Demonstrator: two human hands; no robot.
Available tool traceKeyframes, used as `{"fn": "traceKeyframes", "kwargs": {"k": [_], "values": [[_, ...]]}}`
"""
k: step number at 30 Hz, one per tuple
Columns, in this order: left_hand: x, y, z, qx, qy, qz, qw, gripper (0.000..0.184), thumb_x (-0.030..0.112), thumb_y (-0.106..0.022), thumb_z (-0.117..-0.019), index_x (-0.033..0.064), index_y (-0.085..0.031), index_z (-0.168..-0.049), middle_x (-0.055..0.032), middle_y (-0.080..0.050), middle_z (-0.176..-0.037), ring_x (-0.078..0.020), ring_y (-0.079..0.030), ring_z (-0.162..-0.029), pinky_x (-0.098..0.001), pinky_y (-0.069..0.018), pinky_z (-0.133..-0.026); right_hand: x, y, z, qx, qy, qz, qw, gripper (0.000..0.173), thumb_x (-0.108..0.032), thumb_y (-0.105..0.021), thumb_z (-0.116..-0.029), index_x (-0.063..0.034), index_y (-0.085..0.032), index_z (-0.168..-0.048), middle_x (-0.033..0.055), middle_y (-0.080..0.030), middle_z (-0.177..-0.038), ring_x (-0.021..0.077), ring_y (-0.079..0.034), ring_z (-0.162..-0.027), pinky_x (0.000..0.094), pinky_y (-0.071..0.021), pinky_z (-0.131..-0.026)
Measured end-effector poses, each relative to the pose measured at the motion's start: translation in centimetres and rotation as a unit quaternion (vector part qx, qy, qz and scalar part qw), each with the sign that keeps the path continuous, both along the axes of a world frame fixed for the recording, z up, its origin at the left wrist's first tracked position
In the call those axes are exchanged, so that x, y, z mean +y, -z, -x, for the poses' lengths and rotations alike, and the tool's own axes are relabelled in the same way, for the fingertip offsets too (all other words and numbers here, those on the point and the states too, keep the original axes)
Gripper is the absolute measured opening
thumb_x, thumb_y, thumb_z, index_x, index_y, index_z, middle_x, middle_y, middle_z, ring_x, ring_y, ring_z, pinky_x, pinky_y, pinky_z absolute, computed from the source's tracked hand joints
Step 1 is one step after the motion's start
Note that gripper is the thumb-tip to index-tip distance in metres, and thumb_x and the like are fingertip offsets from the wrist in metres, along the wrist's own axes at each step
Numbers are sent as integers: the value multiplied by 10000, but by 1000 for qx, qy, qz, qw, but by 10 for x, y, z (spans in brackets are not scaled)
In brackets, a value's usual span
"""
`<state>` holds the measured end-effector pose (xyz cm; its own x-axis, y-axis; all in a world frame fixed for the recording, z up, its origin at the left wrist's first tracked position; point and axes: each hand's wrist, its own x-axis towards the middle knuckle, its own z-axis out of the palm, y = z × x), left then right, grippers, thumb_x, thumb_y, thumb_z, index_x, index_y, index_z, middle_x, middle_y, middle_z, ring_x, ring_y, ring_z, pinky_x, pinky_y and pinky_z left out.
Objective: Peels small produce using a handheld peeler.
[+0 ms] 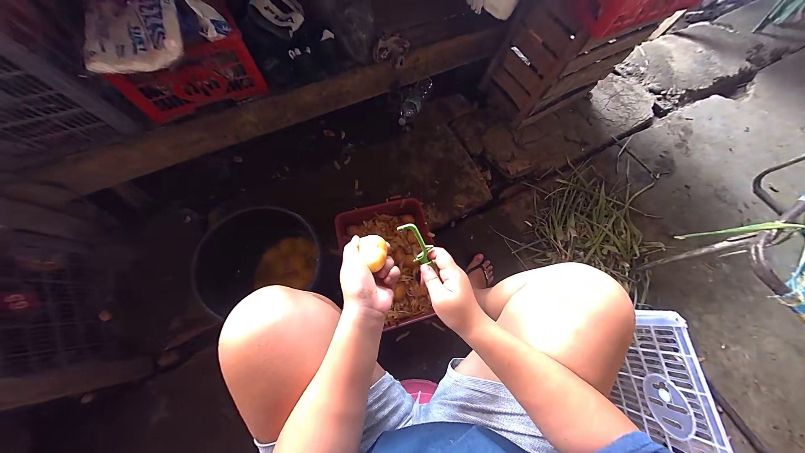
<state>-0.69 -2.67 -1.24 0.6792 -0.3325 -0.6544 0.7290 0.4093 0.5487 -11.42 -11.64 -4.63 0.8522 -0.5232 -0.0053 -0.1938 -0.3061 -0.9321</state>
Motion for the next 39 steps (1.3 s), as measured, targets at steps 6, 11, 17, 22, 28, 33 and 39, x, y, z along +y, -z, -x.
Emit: {"fn": "traceKeyframes", "kwargs": {"k": [6, 11, 17, 22, 28, 33, 39], "values": [[-3, 8, 4, -24, -22, 18, 999, 201, 113, -447, -1048, 78, -544, -874, -33, -522, -610, -62, -446, -396, -164, -408, -374, 8, 3, 3, -127, -52, 205, 969, 262, -94, -557, -991, 31, -738, -1134, 144, -759, -982, 195, -741, -922, 335, -597, -853], [-3, 5, 9, -24, -4, 14, 1000, 349, 217, -350, -1093, 92, -522, -816, -31, -515, -577, -61, -418, -374, -168, -364, -350, 4, 2, 0, -143, -49, 332, 931, 272, -107, -568, -974, -30, -776, -1132, 104, -699, -749, 222, -687, -682, 355, -573, -641], [1, 4, 10, -73, 75, 6, 995, 295, 197, -310, -1107, 93, -507, -915, -18, -512, -602, -29, -367, -368, -137, -308, -343, -23, -8, -4, 38, 13, 293, 955, 322, -118, -571, -992, -74, -735, -1265, 169, -738, -911, 337, -728, -844, 531, -577, -729], [0, 2, 11, -116, 83, -45, 989, 205, 172, -280, -1110, 96, -458, -1043, -15, -526, -643, -16, -356, -378, -134, -295, -353, -32, -9, -5, -40, 37, 187, 981, 325, -110, -579, -991, 31, -705, -1256, 183, -746, -1140, 275, -731, -1046, 466, -571, -935], [-3, 8, 12, -165, 82, -93, 978, 226, 183, -268, -1122, 105, -447, -1007, 17, -439, -539, -33, -362, -372, -154, -299, -361, -16, -7, 2, -110, -53, 270, 955, 276, -108, -588, -975, -17, -767, -1163, 122, -746, -852, 224, -728, -791, 374, -598, -753], [0, -1, 21, -190, 129, -84, 970, 191, 184, -255, -1117, 102, -422, -1075, -15, -511, -651, -35, -380, -399, -159, -320, -370, -44, -18, -8, 163, -61, 216, 961, 370, -224, -510, -1054, -116, -676, -1366, 162, -734, -1177, 340, -690, -1125, 556, -517, -958], [2, -5, 8, -44, 86, 5, 995, 441, 374, -232, -1135, 88, -519, -962, -33, -553, -671, -58, -431, -419, -163, -375, -399, -29, -9, 0, 16, -2, 158, 987, 341, -163, -541, -1026, -4, -706, -1279, 170, -744, -1173, 287, -716, -1101, 489, -546, -970]]}}
